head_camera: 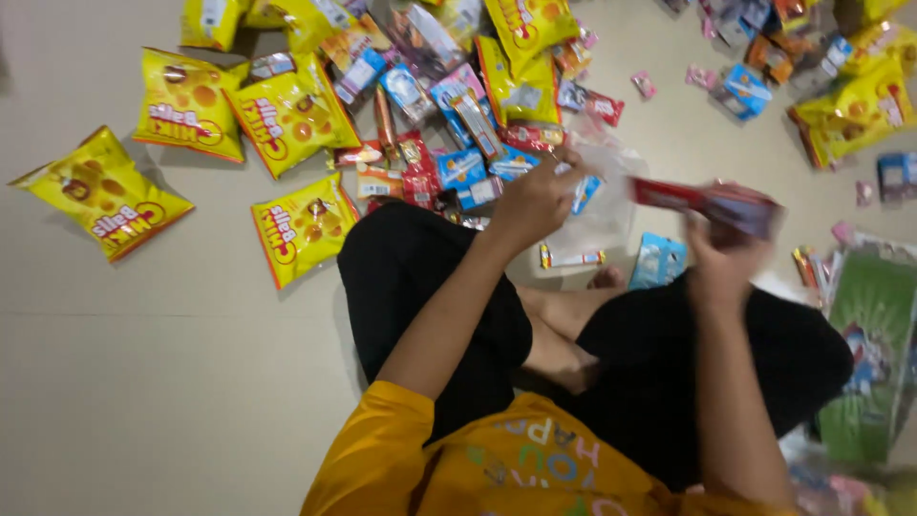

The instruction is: Bagging various snack packets from a pile on the floor into a clear plastic bag

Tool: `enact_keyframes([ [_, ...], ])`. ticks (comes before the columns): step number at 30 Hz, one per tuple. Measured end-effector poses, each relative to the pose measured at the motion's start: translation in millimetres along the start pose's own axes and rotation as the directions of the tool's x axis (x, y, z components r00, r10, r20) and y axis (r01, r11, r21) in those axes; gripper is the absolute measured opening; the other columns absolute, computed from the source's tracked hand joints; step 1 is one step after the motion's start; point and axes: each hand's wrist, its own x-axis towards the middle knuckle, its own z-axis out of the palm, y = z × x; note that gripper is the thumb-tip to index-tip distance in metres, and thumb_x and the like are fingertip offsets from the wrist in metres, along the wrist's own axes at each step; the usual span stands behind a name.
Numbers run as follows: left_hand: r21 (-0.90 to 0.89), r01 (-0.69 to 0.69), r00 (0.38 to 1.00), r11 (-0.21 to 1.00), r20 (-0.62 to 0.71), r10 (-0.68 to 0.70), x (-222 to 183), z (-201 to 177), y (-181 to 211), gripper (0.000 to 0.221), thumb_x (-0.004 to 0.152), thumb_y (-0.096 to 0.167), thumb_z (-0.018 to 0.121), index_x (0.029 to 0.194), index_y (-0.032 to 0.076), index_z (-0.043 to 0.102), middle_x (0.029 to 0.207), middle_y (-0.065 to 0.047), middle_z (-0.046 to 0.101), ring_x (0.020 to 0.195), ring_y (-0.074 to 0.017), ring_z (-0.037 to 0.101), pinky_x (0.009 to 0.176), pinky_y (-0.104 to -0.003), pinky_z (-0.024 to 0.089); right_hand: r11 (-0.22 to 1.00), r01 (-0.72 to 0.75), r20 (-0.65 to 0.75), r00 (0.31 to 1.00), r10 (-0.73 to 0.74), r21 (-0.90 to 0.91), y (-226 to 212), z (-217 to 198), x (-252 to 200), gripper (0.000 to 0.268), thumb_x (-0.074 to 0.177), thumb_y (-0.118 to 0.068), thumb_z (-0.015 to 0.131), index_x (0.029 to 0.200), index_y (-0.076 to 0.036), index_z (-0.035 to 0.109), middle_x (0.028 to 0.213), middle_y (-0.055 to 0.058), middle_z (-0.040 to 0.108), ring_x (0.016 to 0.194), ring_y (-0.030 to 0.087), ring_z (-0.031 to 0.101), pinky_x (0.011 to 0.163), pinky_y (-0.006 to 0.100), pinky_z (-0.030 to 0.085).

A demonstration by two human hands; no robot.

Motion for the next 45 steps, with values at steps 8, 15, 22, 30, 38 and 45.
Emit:
enact_keyframes([
  [8, -0.041, 0.050, 0.998, 0.998, 0.041, -0.048, -7, -1, -12, 0.069, 0.081, -0.001, 0.055, 0.142, 0.030, 0.059, 0.131, -0.005, 0.058, 0.110, -0.0383, 0.071, 0.088, -0.050, 0.062, 0.099, 0.654, 0.606, 0.739, -0.293, -0.750, 57, 75, -8, 0.032, 0.087, -0.004, 0.070, 0.114, -0.022, 0.075, 0.093, -0.002, 0.077, 0.093, 0.015, 0.073, 0.106, 0.046, 0.038],
  [15, -0.140, 0.097, 0.993, 0.985, 0.088, -0.085, 2, 6, -13, 0.075, 0.079, 0.001, 0.057, 0.149, 0.028, 0.053, 0.138, -0.009, 0.054, 0.126, -0.0417, 0.064, 0.099, -0.054, 0.059, 0.538, 0.535, 0.256, 0.822, -0.509, -0.651, 36, 42, -38, 0.044, 0.079, 0.011, 0.050, 0.114, -0.007, 0.070, 0.107, 0.012, 0.067, 0.099, 0.036, 0.062, 0.096, 0.049, 0.039],
  [22, -0.093, 0.134, 0.981, 0.987, 0.154, -0.119, 7, 12, -19, 0.077, 0.079, 0.003, 0.059, 0.151, 0.031, 0.051, 0.142, -0.007, 0.050, 0.132, -0.0383, 0.059, 0.104, -0.054, 0.056, 0.325, 0.474, 0.575, 0.665, 0.477, -0.818, 118, 76, -81, 0.049, 0.085, -0.021, 0.074, 0.131, -0.007, 0.063, 0.124, 0.020, 0.063, 0.103, 0.046, 0.070, 0.079, 0.055, 0.059],
  [30, -0.097, 0.193, 0.972, 0.976, 0.157, -0.176, 7, -8, -4, 0.075, 0.081, 0.004, 0.057, 0.150, 0.031, 0.051, 0.143, -0.009, 0.050, 0.134, -0.0393, 0.058, 0.107, -0.054, 0.054, 0.317, 0.757, 0.820, 0.543, 0.179, -0.571, 15, 82, -64, 0.031, 0.085, -0.012, 0.069, 0.116, -0.014, 0.071, 0.120, 0.014, 0.071, 0.073, 0.033, 0.077, 0.062, 0.047, 0.062],
  [38, -0.128, 0.169, 0.974, 0.977, 0.171, -0.146, 8, 4, -17, 0.077, 0.079, 0.001, 0.057, 0.151, 0.028, 0.051, 0.144, -0.010, 0.050, 0.137, -0.0369, 0.056, 0.112, -0.051, 0.051, 0.866, 0.420, 0.249, 0.900, -0.358, -0.273, -84, 65, -13, 0.022, 0.103, 0.009, 0.068, 0.124, 0.001, 0.068, 0.120, 0.019, 0.072, 0.106, 0.040, 0.071, 0.091, 0.044, 0.056],
  [45, -0.148, 0.139, 0.965, 0.979, 0.241, -0.101, 4, 12, -25, 0.080, 0.079, 0.002, 0.060, 0.155, 0.021, 0.046, 0.149, -0.018, 0.050, 0.140, -0.0434, 0.051, 0.113, -0.057, 0.047, 0.310, 0.419, 0.506, 0.806, 0.306, -0.854, 54, 71, 4, 0.033, 0.102, -0.029, 0.062, 0.134, -0.032, 0.067, 0.123, 0.004, 0.073, 0.084, 0.039, 0.076, 0.073, 0.051, 0.063],
])
